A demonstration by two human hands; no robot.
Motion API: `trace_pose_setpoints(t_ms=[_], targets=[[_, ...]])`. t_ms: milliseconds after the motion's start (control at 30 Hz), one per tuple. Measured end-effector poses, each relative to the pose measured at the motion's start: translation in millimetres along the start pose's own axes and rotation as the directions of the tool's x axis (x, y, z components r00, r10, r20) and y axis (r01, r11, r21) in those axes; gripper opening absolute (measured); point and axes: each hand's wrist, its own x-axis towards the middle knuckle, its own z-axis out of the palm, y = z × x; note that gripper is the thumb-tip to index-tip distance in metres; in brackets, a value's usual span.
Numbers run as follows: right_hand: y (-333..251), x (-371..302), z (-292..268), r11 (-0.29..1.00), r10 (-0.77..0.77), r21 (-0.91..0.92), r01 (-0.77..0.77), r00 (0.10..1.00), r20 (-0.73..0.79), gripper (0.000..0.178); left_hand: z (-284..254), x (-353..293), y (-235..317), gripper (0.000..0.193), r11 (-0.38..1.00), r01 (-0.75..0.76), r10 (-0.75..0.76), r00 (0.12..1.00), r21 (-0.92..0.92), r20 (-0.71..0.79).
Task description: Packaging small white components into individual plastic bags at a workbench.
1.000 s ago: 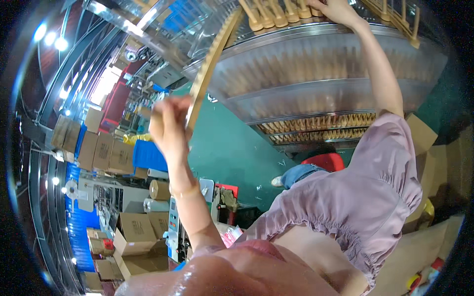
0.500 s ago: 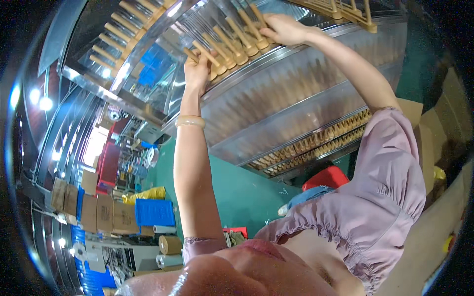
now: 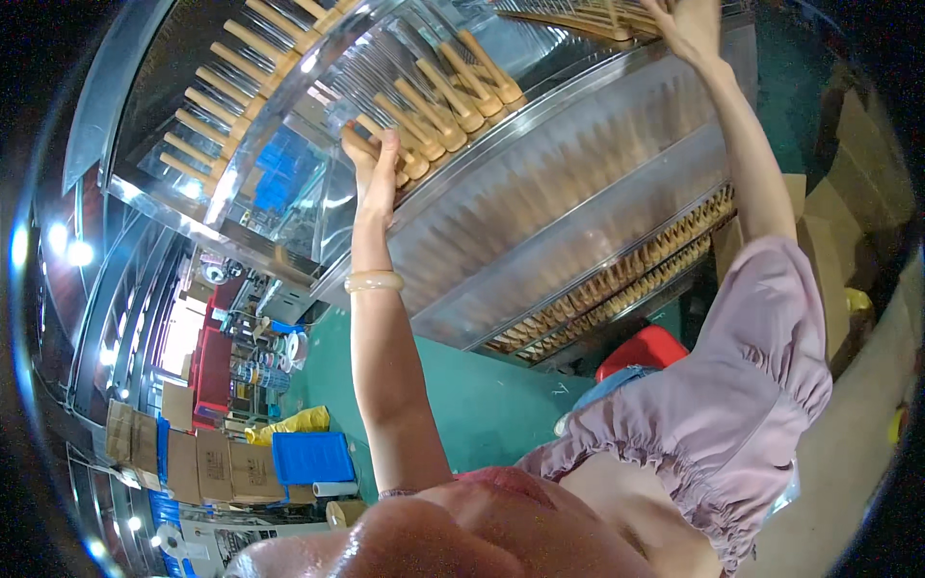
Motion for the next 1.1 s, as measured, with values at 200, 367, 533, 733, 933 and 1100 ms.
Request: trace_pose_setpoints(t_ms=[200, 367, 533, 733, 933, 1100], targets=[[-20, -7, 41, 0.940, 0.333, -0.197, -0.278, 0.870, 0.364, 0.087, 0, 7, -4, 0.098, 0.990, 0.133, -0.132, 0.991, -0.050, 0.018], [-200, -24, 6, 0.692, -0.387, 0.653, 0.306, 0.922, -0.021, 0.031, -65, 30, -56, 0.069, 0.935, -0.164, 0.028, 0.919, -0.315, -0.393], [-350, -99, 74, 0.417, -0.878, 0.677, 0.606, 0.078, 0.471, 0.017, -9, -60, -28, 0.040, 0.853, -0.498, 0.194, 0.581, -0.156, -0.791], [-446, -130, 147, 0.391, -0.322, 0.281, 0.876, -0.156, 0.934, 0.036, -15, -237, -13, 0.039, 0.904, -0.418, 0.368, 0.664, 0.085, -0.651], [-465, -134, 118, 0.430, -0.431, 0.166, 0.887, 0.041, 0.902, 0.035, -22, -329, -5, 0.027, 0.951, -0.309, 0.192, 0.616, -0.010, -0.764], [-421, -148, 108, 0.490, -0.435, 0.048, 0.870, 0.196, 0.879, 0.033, -11, -353, -18, 0.016, 0.977, -0.162, -0.027, 0.542, -0.136, -0.840]])
